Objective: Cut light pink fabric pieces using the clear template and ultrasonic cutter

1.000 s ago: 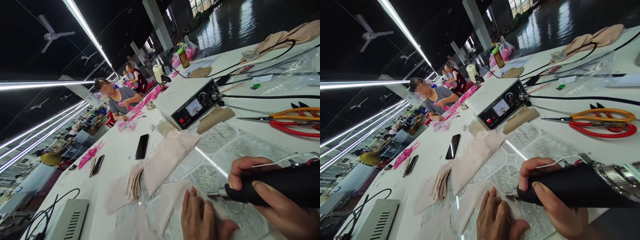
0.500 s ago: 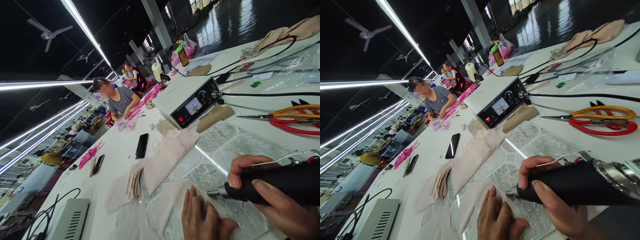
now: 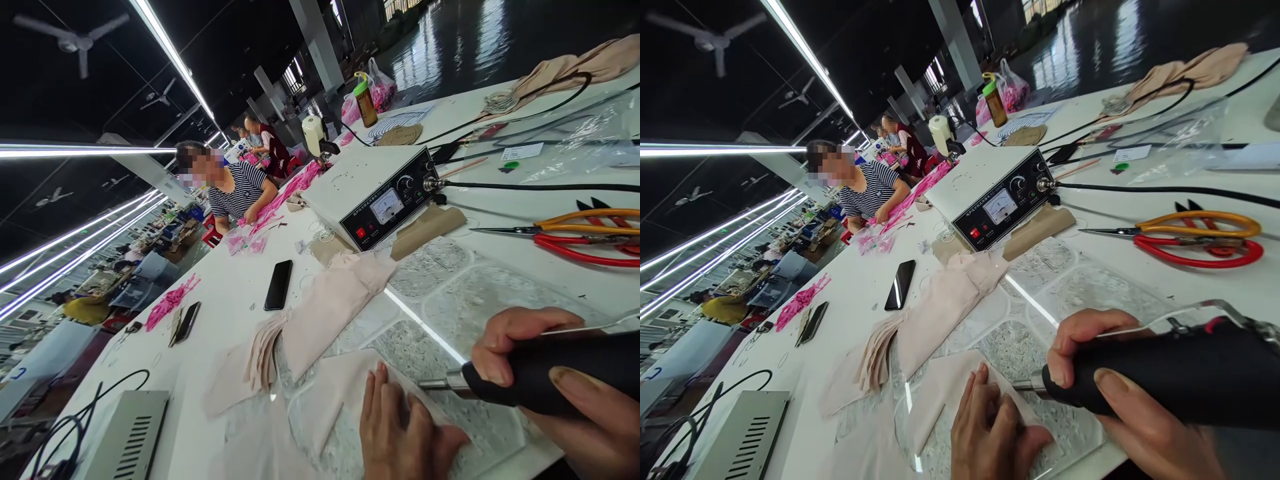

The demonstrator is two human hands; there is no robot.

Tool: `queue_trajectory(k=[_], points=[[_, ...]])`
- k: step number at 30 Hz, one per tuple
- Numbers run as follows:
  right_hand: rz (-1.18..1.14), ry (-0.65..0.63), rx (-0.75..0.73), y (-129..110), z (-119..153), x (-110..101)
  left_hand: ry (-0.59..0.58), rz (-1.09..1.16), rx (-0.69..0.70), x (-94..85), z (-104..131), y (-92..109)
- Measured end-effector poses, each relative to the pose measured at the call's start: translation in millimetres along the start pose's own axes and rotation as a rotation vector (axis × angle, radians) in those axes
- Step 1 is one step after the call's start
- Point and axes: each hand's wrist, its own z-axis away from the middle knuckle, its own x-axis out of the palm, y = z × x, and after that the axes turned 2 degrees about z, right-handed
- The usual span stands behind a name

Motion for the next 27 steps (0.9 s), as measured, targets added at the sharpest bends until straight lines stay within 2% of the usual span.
queue_trajectory(k=[2,5,8,12,15,19,22,24,27], points=[[-0.083,-0.053,0.039,3.6,6.7,-9.9,0.002,-0.002,0.000,-1.9,-2.3,-0.2],[-0.070,-0.087,0.060,7.0,11.8,-17.3,-0.035,-0.029,0.065,-6.9,-8.3,-1.1],[-0.036,-0.108,0.001,10.1,12.4,-18.3,-0.051,-0.043,0.104,-9.8,-12.6,-0.5],[0.015,-0.187,-0.109,14.3,13.2,-17.8,-0.024,-0.029,0.039,-9.7,-13.3,1.5],[0.044,-0.199,-0.081,12.5,13.4,-14.6,-0.060,-0.038,0.092,-11.4,-14.2,-0.3],[0.047,-0.171,-0.066,5.2,9.6,-7.7,-0.070,-0.050,0.123,-13.8,-15.7,-4.0],[0.040,-0.069,-0.028,3.4,7.0,-6.0,-0.064,-0.052,0.125,-11.8,-14.2,-3.5],[0.043,0.007,-0.003,5.6,6.0,-7.5,-0.040,-0.042,0.095,-9.3,-12.7,-1.8],[0.057,0.031,0.004,12.4,5.0,-11.4,0.006,-0.036,0.047,-7.4,-12.3,0.1]])
